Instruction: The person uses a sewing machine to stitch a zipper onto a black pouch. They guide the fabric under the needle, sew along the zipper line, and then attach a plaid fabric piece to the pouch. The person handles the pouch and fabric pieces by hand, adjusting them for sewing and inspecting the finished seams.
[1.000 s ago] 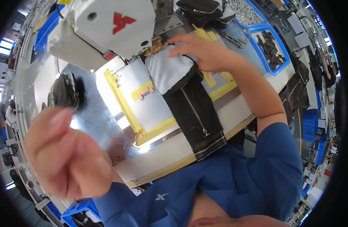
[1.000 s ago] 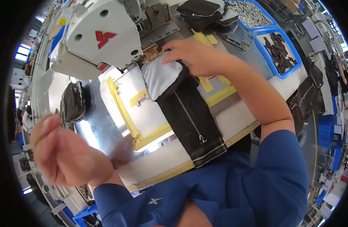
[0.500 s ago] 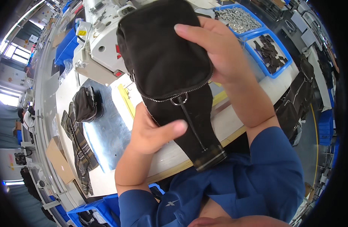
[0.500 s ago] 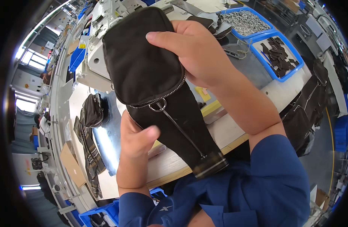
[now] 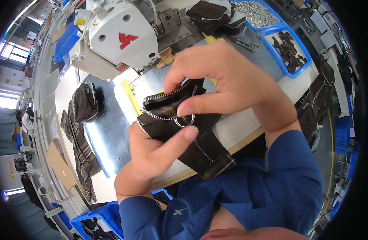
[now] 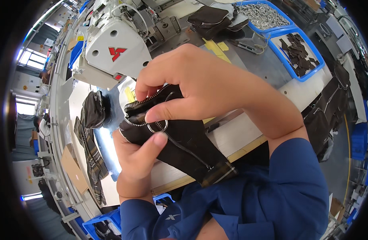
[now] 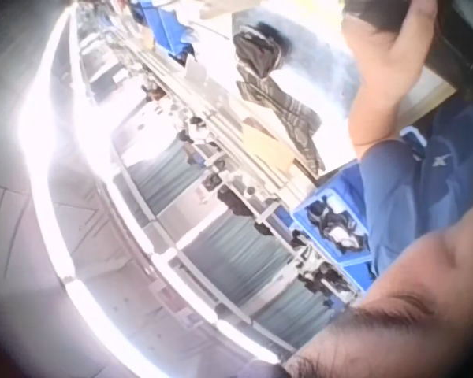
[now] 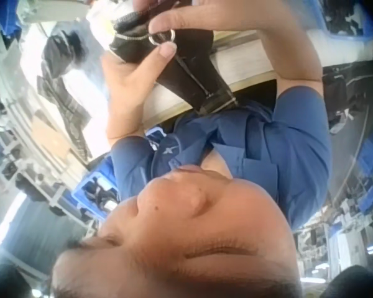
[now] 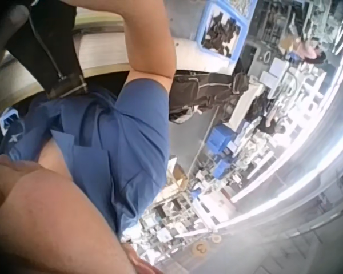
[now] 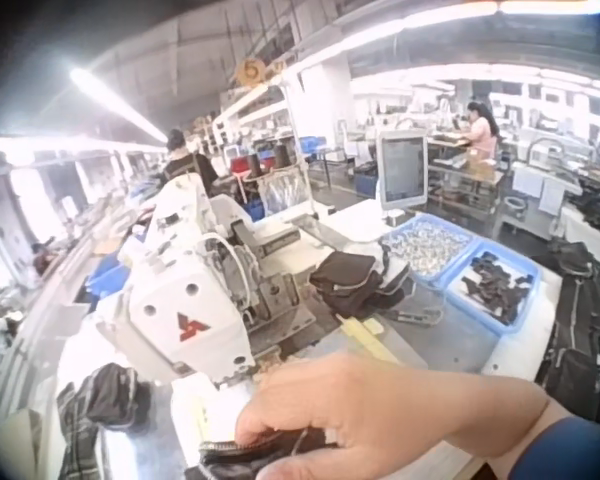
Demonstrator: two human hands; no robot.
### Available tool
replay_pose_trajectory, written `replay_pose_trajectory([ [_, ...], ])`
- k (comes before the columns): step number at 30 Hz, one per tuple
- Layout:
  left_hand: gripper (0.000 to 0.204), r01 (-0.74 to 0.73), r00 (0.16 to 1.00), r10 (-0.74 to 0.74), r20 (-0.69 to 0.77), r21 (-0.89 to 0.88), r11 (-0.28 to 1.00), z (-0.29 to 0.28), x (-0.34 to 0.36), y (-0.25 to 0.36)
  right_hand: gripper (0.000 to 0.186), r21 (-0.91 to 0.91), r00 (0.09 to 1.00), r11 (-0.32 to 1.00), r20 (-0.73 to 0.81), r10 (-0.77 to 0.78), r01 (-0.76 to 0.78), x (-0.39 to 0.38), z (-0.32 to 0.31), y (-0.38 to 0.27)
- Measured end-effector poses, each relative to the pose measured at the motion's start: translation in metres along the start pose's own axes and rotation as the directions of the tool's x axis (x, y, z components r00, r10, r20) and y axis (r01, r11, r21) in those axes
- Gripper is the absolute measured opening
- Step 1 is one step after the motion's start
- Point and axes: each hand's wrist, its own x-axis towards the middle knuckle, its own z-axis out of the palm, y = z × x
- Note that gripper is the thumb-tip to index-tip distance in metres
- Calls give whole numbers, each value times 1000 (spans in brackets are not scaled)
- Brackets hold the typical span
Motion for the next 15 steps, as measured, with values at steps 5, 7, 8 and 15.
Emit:
replay_pose_trajectory([
  [5,27,-17,999,25,-24,281,960,-1,0,5,23,9,993,993,21,-114,114,0,3,5],
  [7,28,-57,997,73,-37,333,941,2,0,4,19,24,998,998,45,-54,53,-1,5,5],
  [8,28,-78,996,88,-10,366,927,1,-1,4,17,61,998,998,59,-17,14,-1,7,6],
  [15,26,-60,997,73,-12,433,899,0,-4,0,15,163,990,979,85,111,-124,0,12,5],
])
